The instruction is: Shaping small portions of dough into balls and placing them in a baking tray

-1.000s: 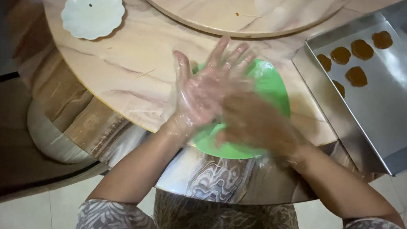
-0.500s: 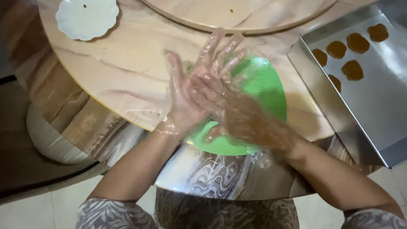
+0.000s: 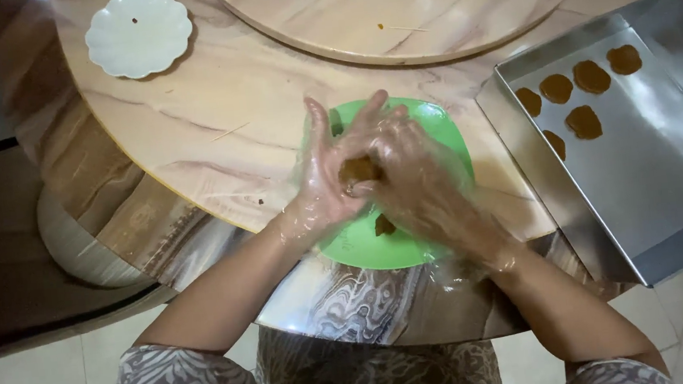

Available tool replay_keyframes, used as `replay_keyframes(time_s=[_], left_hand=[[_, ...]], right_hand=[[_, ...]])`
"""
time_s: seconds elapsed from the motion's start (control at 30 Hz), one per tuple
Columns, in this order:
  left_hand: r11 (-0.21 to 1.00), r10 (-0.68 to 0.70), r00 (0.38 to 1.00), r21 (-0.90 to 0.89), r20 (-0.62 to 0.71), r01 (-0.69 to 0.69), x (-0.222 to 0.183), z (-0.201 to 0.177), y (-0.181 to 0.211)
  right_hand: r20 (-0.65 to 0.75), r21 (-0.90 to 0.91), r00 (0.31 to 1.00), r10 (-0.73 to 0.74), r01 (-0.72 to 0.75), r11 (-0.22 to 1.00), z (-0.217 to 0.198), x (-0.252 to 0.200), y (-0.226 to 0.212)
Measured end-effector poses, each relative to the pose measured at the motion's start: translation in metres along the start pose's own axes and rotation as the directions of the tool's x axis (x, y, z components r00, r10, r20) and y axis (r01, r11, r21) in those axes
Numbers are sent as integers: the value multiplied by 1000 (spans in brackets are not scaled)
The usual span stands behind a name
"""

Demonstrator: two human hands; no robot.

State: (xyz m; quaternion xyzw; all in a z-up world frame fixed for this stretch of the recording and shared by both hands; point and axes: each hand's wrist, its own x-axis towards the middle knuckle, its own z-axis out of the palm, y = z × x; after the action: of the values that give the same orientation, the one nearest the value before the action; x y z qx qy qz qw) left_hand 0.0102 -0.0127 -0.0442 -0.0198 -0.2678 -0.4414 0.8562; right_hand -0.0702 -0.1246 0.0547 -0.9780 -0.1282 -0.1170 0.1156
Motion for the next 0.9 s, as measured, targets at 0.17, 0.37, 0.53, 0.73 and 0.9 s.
replay_keyframes(time_s=[0.17,0.37,0.53,0.73,0.9], left_hand=[[977,-51,990,-213,-135,21,-2,-22,-10],[988,21,954,-138,-299,-65,-9,-53,3],[980,86,966,-156,-245,-127,10,48,7],[992,75,945,-70,-319,-102,16,52,6],[985,-1,987,-171,-160,-27,2,37,1]], right_hand=[[110,523,970,219,-243,817,3,-10,8],[-131,543,973,191,-91,835,-33,-6,-7],[-36,567,985,169,-119,815,-35,5,-29],[133,584,986,104,-163,795,-43,0,-32],[228,583,969,95,-213,784,-49,23,-48]])
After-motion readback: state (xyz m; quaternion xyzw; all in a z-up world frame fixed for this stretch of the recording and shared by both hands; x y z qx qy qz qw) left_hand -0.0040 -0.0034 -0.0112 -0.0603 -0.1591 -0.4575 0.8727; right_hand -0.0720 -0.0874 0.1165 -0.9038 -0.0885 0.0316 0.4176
